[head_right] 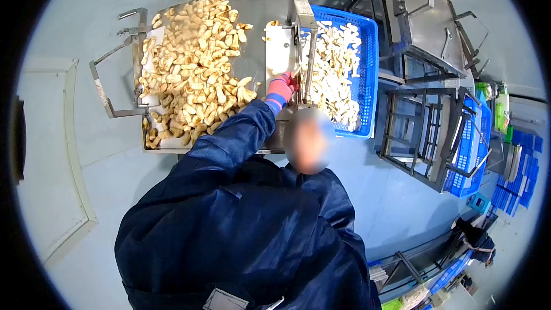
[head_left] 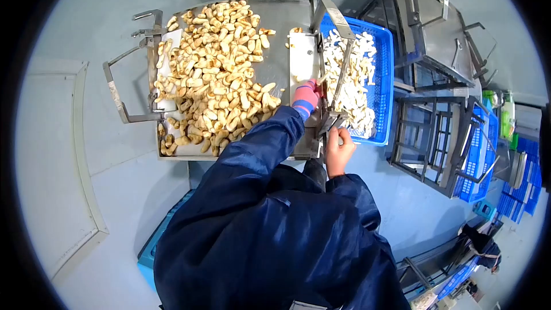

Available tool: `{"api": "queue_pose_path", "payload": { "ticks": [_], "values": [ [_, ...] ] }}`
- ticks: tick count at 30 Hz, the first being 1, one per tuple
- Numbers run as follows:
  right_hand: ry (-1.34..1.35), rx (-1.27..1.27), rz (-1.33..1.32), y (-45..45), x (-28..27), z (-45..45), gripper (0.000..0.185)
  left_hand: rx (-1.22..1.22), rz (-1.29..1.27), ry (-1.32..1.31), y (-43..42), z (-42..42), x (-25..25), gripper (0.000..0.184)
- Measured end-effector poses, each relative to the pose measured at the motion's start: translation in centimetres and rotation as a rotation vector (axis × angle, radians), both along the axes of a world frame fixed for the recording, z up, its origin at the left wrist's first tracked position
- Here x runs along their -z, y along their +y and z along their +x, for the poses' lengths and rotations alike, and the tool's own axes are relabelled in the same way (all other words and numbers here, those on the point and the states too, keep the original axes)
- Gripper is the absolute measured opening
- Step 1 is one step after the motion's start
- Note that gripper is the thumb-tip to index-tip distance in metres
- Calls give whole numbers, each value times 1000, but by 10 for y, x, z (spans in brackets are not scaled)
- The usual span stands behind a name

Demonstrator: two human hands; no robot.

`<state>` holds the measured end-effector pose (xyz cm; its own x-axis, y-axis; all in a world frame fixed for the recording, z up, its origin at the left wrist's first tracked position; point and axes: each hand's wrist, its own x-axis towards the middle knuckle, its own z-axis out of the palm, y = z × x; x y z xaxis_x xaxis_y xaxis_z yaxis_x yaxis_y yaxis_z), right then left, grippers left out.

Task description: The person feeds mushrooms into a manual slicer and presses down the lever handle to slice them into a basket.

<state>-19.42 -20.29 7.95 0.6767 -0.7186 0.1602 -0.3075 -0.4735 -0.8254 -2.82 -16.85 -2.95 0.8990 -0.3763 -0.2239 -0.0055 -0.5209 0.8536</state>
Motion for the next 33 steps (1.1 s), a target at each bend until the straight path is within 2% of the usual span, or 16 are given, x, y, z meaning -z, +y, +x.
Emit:
{"api": "queue_pose_path", "payload": {
  "ticks": [2,4,7,10,13,14,17,19,20,21,23,25,28,30,32,33],
  "values": [
    [-20,-10,-17,2,14,-1,23,-19,-56,71,-1,4,-5,33],
    [-18,-45,158,5,22,-8,22,-29,-66,90,4,1,-14,34],
    [5,-64,180,4,14,-8,19,-43,-12,-74,-4,2,-14,36],
    [37,-4,-49,-4,66,-18,22,-83,68,-199,-27,2,-16,42],
    [-5,-41,226,1,30,-10,24,-35,-241,-46,-23,8,-63,39],
    [-7,-19,371,5,18,-9,24,46,-205,-263,-21,11,-62,32],
    [-19,-89,186,-1,31,-12,24,114,-25,-371,22,26,-100,22],
    [44,-53,198,0,27,-12,22,127,532,-858,69,59,-72,22],
    [88,-40,191,-1,24,-13,21,181,870,-679,89,64,-94,24],
    [131,-31,184,-1,21,-13,20,143,1019,-558,109,86,-59,19],
    [78,-40,185,0,18,-12,20,222,1029,-813,139,95,-43,12],
    [34,-43,177,1,17,-8,19,397,1109,-614,137,107,-35,20],
    [51,-46,156,-2,19,-8,19,297,593,-554,116,104,-67,30],
    [47,-42,194,2,16,-12,19,219,162,-138,79,91,-96,32],
    [35,-30,240,1,8,-6,19,-137,-452,470,40,71,-44,33],
    [18,-42,234,0,5,-3,19,-253,-618,590,26,56,-34,32]
  ]
}}
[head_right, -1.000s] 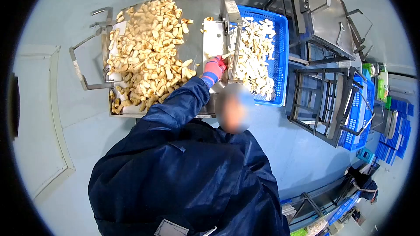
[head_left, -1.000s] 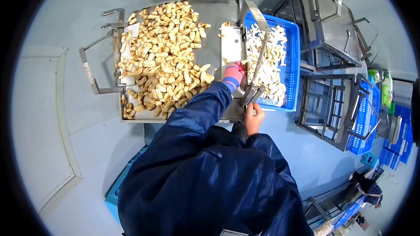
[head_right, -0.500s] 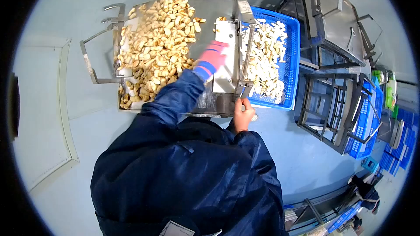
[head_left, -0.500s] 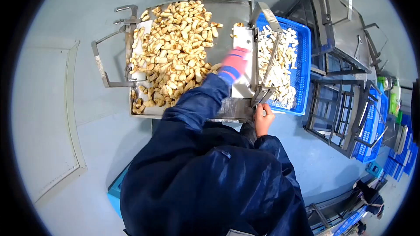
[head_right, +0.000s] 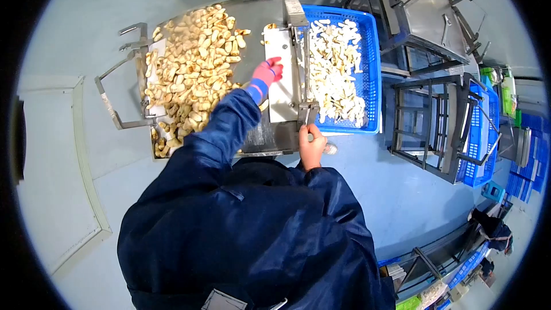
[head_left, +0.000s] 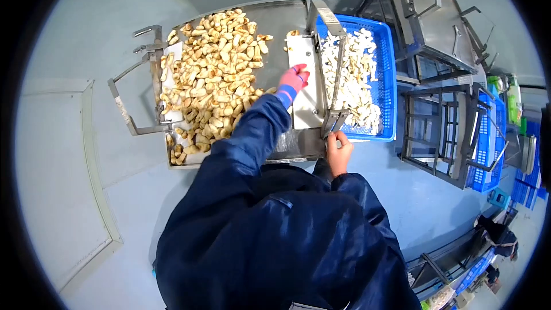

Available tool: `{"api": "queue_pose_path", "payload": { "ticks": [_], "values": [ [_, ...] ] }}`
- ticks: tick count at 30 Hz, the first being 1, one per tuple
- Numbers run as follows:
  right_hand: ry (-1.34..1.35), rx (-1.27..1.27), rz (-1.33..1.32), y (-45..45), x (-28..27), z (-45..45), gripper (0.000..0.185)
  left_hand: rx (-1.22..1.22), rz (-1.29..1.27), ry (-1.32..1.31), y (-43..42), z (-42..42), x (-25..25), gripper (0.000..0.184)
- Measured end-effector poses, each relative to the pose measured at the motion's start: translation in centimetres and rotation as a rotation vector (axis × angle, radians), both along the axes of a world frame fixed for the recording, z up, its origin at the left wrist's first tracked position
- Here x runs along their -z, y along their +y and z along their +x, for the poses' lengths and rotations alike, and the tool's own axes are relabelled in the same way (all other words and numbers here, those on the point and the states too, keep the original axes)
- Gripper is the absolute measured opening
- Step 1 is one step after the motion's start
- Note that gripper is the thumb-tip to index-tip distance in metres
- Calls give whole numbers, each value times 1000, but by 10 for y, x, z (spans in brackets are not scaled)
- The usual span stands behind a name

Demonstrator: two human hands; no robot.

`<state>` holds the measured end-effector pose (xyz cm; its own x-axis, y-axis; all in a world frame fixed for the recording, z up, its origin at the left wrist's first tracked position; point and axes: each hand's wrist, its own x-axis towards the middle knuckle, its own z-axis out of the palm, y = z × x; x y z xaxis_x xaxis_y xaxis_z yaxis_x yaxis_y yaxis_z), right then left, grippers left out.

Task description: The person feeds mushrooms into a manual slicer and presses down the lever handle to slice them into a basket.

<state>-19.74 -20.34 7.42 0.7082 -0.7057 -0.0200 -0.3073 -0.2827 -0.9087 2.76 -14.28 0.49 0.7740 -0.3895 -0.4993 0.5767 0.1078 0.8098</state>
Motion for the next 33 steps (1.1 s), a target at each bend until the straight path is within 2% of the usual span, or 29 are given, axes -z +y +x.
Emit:
{"api": "queue_pose_path", "payload": {
  "ticks": [2,4,8,9,16,23,25,27,29,32,33],
  "values": [
    [-21,-17,-5,-1,-4,0,20,91,171,-250,-14,-27,23,32],
    [16,-21,13,-3,-18,4,21,88,447,-631,-21,-48,44,31],
    [50,-7,40,-6,-50,21,22,-26,562,-787,-21,-65,24,31],
    [50,-12,54,-7,-55,24,22,-36,470,-714,-21,-66,21,31],
    [53,-34,-13,-9,-59,26,21,33,593,-896,-19,-65,14,35],
    [-9,8,-58,-1,-48,20,18,-3,550,-781,-20,-71,18,35],
    [-29,-25,-72,0,2,2,18,-13,547,-805,-20,-73,16,35],
    [-53,-39,-31,2,5,0,17,1,516,-750,-21,-68,20,37],
    [-81,-28,-118,-5,-4,8,18,25,444,-713,-21,-60,35,38],
    [24,-67,-95,-6,-17,7,18,74,369,-648,-18,-53,33,38],
    [5,-55,-78,-4,0,1,18,111,365,-610,-16,-53,28,37]
  ]
}}
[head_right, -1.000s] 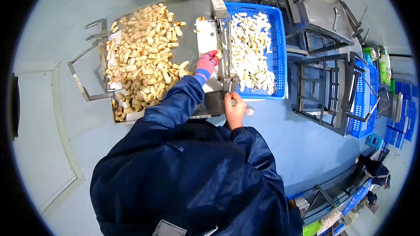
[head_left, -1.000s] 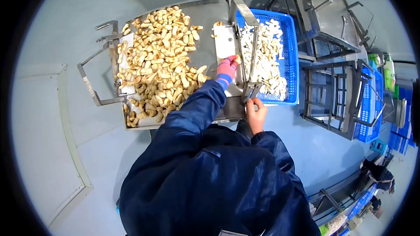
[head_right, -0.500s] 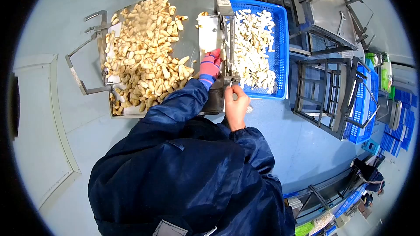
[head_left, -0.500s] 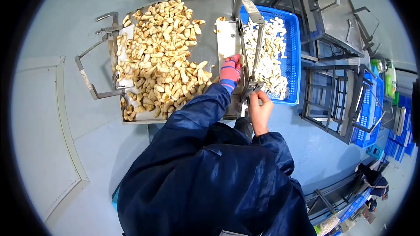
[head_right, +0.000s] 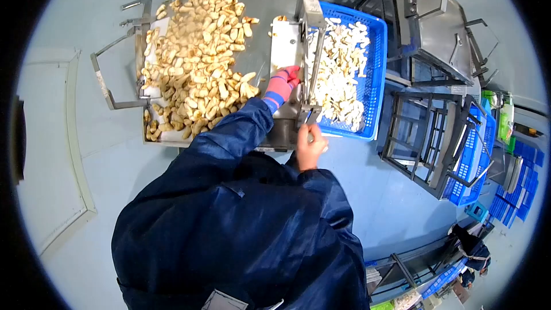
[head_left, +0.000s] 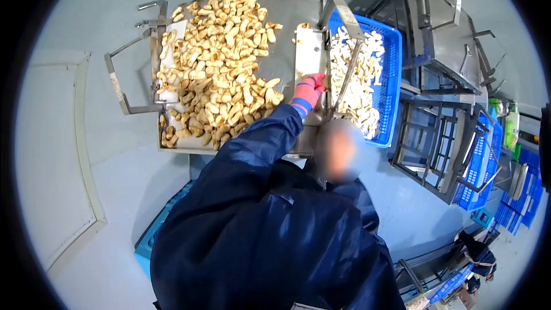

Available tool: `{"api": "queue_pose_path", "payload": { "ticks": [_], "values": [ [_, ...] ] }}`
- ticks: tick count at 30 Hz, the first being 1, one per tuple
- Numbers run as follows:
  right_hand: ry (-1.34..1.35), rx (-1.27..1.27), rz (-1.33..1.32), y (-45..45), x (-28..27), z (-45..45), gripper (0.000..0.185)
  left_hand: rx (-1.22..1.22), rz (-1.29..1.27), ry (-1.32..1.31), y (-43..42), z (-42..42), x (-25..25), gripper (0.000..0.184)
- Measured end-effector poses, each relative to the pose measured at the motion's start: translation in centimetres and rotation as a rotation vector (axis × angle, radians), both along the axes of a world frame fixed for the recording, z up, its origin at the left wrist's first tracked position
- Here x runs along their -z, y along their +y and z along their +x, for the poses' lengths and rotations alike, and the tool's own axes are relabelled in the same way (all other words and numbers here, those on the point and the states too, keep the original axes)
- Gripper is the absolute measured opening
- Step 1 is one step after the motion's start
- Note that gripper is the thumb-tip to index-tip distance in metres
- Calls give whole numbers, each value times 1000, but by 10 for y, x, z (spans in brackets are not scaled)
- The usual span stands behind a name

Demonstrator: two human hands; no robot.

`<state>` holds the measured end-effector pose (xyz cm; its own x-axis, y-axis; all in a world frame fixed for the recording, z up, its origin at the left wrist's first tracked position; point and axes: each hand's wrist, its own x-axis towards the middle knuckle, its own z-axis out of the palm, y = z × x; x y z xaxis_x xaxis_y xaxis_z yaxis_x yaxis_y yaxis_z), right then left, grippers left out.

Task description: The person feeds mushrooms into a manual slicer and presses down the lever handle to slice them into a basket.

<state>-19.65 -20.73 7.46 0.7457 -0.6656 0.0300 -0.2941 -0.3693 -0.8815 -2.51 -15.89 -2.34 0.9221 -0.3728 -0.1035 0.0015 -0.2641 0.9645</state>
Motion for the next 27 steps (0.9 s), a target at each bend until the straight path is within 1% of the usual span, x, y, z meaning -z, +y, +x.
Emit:
{"api": "queue_pose_path", "payload": {
  "ticks": [1,3,4,5,6,7,9,10,11,13,14,15,16,17,18,19,20,21,22,23,24,25,26,27],
  "values": [
    [-17,9,15,1,15,-5,18,26,5,45,1,2,-4,36],
    [-18,25,59,8,8,-1,19,48,7,66,0,10,-6,36],
    [-25,38,-4,2,4,0,19,41,-5,61,-2,11,-5,37],
    [-19,58,-58,3,-23,8,19,39,-9,69,0,6,-3,37],
    [-36,38,-90,4,-29,9,19,85,32,38,5,3,-6,38],
    [-37,42,-52,4,-22,7,19,131,65,-12,5,10,-12,39],
    [-40,51,23,4,-7,2,18,153,-54,144,4,13,-2,40],
    [-59,54,10,6,11,-3,18,152,-182,246,4,13,-2,40],
    [-75,51,0,7,21,-6,19,151,-229,312,4,14,2,41],
    [-8,60,52,2,-12,8,18,188,-86,141,3,16,11,40],
    [26,73,104,3,-57,24,18,144,-88,125,1,13,16,40],
    [54,94,157,6,-81,30,17,107,-88,103,0,11,18,39],
    [58,97,89,6,-64,24,17,110,-48,78,1,10,15,38],
    [17,89,61,7,-31,14,18,110,-18,50,-1,9,11,37],
    [-22,74,31,7,9,1,19,125,-83,136,-2,11,8,36],
    [-55,55,4,6,29,-7,19,136,-145,228,-1,10,9,35],
    [-67,54,0,7,18,-3,20,148,-83,212,-1,11,5,35],
    [-52,60,23,3,6,1,20,116,-135,182,-3,13,6,35],
    [-27,70,54,4,-32,14,19,87,-178,160,-6,10,10,35],
    [-4,86,86,5,-51,19,19,63,-220,137,-6,6,10,35],
    [-20,50,1,5,-36,14,20,69,-43,51,-4,5,9,34],
    [-37,16,-85,5,-21,10,20,91,-12,85,-3,5,7,34],
    [-37,37,-59,6,1,0,20,110,15,118,-5,6,5,34],
    [-37,53,-34,7,6,0,21,124,39,150,-6,8,6,34]
  ]
}}
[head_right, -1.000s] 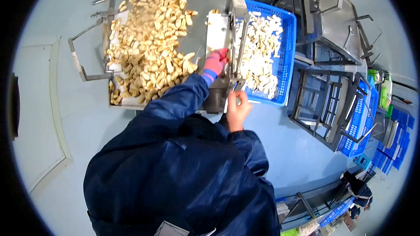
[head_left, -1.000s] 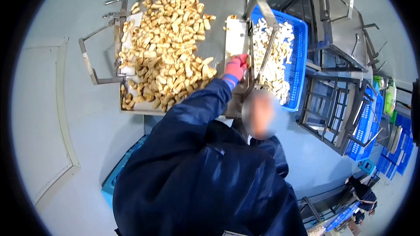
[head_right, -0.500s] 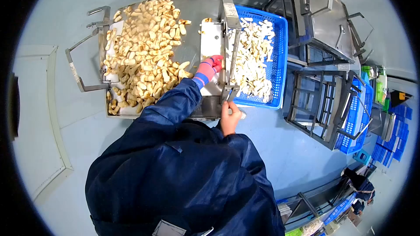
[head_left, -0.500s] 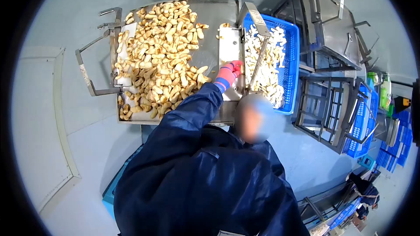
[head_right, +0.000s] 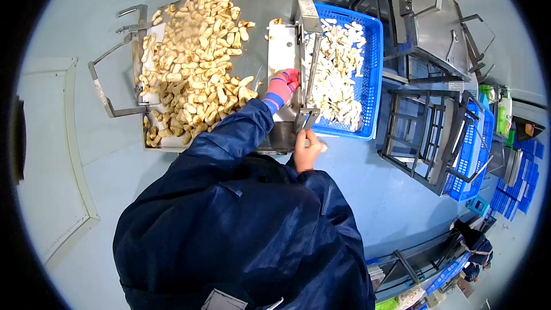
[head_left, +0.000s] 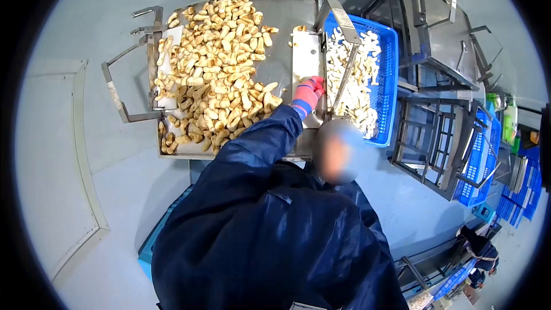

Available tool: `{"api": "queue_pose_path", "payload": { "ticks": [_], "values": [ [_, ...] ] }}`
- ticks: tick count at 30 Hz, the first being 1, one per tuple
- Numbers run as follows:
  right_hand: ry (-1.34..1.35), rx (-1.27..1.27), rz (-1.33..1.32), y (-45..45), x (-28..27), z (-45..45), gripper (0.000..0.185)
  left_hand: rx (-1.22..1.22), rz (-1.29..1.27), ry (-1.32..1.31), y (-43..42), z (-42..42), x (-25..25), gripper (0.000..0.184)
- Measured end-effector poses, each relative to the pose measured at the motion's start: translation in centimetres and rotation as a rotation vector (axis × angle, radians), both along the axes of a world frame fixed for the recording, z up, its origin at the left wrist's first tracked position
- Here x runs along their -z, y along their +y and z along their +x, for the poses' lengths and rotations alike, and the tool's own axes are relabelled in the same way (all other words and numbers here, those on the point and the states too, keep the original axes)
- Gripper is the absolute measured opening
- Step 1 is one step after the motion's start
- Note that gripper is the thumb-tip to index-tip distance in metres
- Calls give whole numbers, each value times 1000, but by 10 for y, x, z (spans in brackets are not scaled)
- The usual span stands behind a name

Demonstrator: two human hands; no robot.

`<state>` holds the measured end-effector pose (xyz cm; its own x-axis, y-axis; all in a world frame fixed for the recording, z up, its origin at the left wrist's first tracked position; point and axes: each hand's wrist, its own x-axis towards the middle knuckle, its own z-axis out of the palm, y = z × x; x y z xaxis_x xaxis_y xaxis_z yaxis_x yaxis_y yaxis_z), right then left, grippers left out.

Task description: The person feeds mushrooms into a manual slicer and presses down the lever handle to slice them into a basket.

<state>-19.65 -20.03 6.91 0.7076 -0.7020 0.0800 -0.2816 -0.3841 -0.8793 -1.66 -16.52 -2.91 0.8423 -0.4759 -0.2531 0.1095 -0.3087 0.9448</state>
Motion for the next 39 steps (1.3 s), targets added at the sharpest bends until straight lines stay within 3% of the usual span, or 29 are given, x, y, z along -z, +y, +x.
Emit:
{"api": "queue_pose_path", "payload": {
  "ticks": [4,5,7,12,15,16,18,19,20,21,22,23,24,26,28,29,31,32,33,34,36,39],
  "values": [
    [107,39,-13,-3,-22,5,21,-57,-45,-56,0,-3,-8,33],
    [-30,30,90,-2,-48,18,21,-77,-125,-6,-2,-3,5,33],
    [-29,-5,-98,-3,-40,16,21,-63,-63,0,-1,-3,4,31],
    [3,9,66,0,15,-7,20,-124,61,-71,-8,-4,7,22],
    [25,-1,34,0,13,-8,19,-162,179,-184,-14,-7,-8,14],
    [35,-14,10,-1,11,-6,19,-205,20,37,-19,-3,5,14],
    [23,10,80,-1,18,-4,19,-188,-269,212,-14,1,-43,14],
    [54,7,125,-5,29,-10,19,-118,-291,151,-7,4,-67,15],
    [87,8,170,-6,37,-15,19,-12,-231,25,5,15,-90,18],
    [75,7,176,-5,32,-13,20,-1,26,-216,15,31,-96,21],
    [55,-2,148,-4,31,-14,22,20,208,-498,30,56,-62,24],
    [30,-9,118,-4,30,-12,24,18,725,-836,48,73,-58,23],
    [7,-15,88,-4,29,-10,27,5,1185,-715,59,91,-60,21],
    [16,-16,61,-4,22,-10,23,45,1160,-875,108,123,-29,19],
    [31,-11,61,-3,15,-8,20,236,1210,-881,121,135,-26,20],
    [68,-16,55,-5,16,-9,19,154,1085,-877,118,130,-33,20],
    [29,3,20,-3,13,-6,18,76,653,-559,92,98,-64,30],
    [14,10,2,-3,10,-5,18,153,446,-448,78,85,-50,39],
    [54,24,74,-4,7,-4,18,146,297,-85,56,64,-54,41],
    [46,16,91,-5,-3,-1,18,89,130,-65,36,56,37,42],
    [28,0,124,-8,-31,9,18,46,268,-146,16,15,-35,38],
    [38,-4,167,-9,-38,11,21,-73,182,-157,5,-10,-24,31]
  ]
}}
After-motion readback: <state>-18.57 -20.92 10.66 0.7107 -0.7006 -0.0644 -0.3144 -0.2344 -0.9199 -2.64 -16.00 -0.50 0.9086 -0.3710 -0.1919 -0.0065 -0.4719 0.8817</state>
